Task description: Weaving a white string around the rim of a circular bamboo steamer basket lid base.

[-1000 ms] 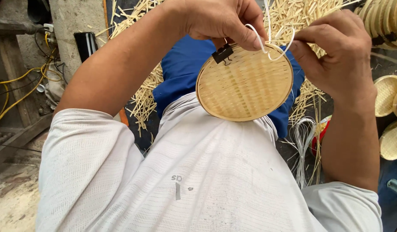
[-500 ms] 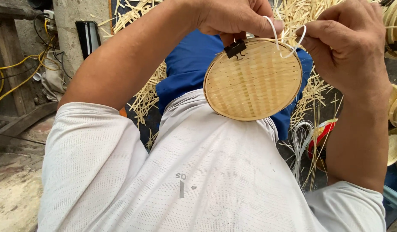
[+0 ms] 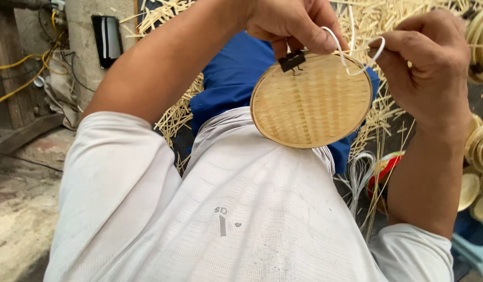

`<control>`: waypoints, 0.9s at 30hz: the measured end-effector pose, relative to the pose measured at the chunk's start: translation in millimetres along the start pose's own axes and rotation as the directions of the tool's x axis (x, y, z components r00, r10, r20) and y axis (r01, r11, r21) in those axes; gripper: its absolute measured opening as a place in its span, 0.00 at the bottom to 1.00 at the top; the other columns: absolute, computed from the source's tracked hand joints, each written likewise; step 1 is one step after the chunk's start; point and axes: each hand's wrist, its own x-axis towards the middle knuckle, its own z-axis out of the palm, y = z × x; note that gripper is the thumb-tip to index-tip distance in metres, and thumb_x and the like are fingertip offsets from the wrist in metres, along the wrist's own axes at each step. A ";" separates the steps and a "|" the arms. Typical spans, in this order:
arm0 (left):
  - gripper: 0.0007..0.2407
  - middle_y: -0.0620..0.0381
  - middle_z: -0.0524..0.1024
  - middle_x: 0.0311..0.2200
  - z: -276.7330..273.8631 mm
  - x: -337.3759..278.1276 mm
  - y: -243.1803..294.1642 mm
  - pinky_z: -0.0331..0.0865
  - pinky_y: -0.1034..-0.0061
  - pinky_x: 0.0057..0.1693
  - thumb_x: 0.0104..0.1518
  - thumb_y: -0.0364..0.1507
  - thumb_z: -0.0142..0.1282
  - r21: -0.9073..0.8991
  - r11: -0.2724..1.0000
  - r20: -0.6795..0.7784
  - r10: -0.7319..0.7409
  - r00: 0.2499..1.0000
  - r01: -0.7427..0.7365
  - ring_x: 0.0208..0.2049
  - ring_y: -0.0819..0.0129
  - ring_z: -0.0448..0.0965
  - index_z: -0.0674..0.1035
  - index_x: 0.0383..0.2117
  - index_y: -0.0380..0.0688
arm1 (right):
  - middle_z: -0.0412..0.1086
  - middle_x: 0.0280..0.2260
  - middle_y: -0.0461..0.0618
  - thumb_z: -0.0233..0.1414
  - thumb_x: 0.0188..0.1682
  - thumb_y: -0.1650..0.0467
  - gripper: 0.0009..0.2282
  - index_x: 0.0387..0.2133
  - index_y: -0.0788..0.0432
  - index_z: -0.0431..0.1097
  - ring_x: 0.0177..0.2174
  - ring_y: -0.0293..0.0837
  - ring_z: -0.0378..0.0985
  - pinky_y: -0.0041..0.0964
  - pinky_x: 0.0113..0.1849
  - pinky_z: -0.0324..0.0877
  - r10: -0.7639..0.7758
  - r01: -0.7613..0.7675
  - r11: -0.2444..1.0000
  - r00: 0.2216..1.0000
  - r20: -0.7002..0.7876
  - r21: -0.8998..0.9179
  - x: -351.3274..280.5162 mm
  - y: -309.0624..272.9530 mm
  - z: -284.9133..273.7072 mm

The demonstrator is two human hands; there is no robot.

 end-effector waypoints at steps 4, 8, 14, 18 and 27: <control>0.14 0.51 0.84 0.36 -11.3 6.7 -19.1 0.85 0.71 0.37 0.60 0.28 0.62 -0.125 0.992 0.067 0.033 0.997 -0.025 0.31 0.70 0.87 0.81 0.51 0.38 | 0.68 0.39 0.50 0.58 0.55 0.76 0.07 0.44 0.61 0.77 0.39 0.44 0.69 0.35 0.43 0.62 -0.078 0.078 0.989 0.997 0.006 -0.126 4.8 -3.2 -1.9; 0.14 0.52 0.83 0.35 -12.6 12.6 -31.4 0.81 0.71 0.37 0.59 0.27 0.65 -0.177 0.983 0.036 0.054 0.998 -0.047 0.32 0.71 0.84 0.83 0.50 0.36 | 0.69 0.36 0.50 0.62 0.55 0.76 0.03 0.40 0.60 0.77 0.38 0.45 0.70 0.38 0.45 0.62 -0.106 0.102 0.963 0.994 -0.002 -0.250 20.7 -14.7 -2.8; 0.12 0.60 0.83 0.32 6.7 -2.0 -5.5 0.71 0.80 0.35 0.58 0.30 0.66 0.410 0.896 -0.081 0.220 0.972 -0.169 0.29 0.78 0.78 0.86 0.46 0.40 | 0.71 0.38 0.47 0.62 0.58 0.73 0.02 0.40 0.57 0.77 0.37 0.43 0.70 0.38 0.44 0.61 -0.096 0.066 0.927 0.993 -0.064 -0.370 11.6 -15.9 5.4; 0.11 0.62 0.84 0.31 18.8 -12.7 5.8 0.75 0.82 0.39 0.58 0.32 0.66 0.565 0.808 -0.129 0.289 0.949 -0.169 0.31 0.80 0.80 0.86 0.43 0.41 | 0.70 0.37 0.44 0.61 0.55 0.73 0.02 0.39 0.55 0.77 0.41 0.44 0.72 0.40 0.47 0.63 -0.145 0.090 0.924 0.982 -0.122 -0.372 26.8 -38.0 -2.7; 0.11 0.62 0.83 0.30 5.1 -8.2 -1.4 0.72 0.81 0.37 0.58 0.32 0.66 0.563 0.823 -0.203 0.226 0.953 -0.075 0.30 0.82 0.78 0.86 0.43 0.40 | 0.70 0.36 0.46 0.62 0.52 0.72 0.04 0.36 0.56 0.76 0.41 0.45 0.72 0.40 0.47 0.65 -0.116 0.078 0.948 0.988 -0.105 -0.307 21.0 -38.7 6.7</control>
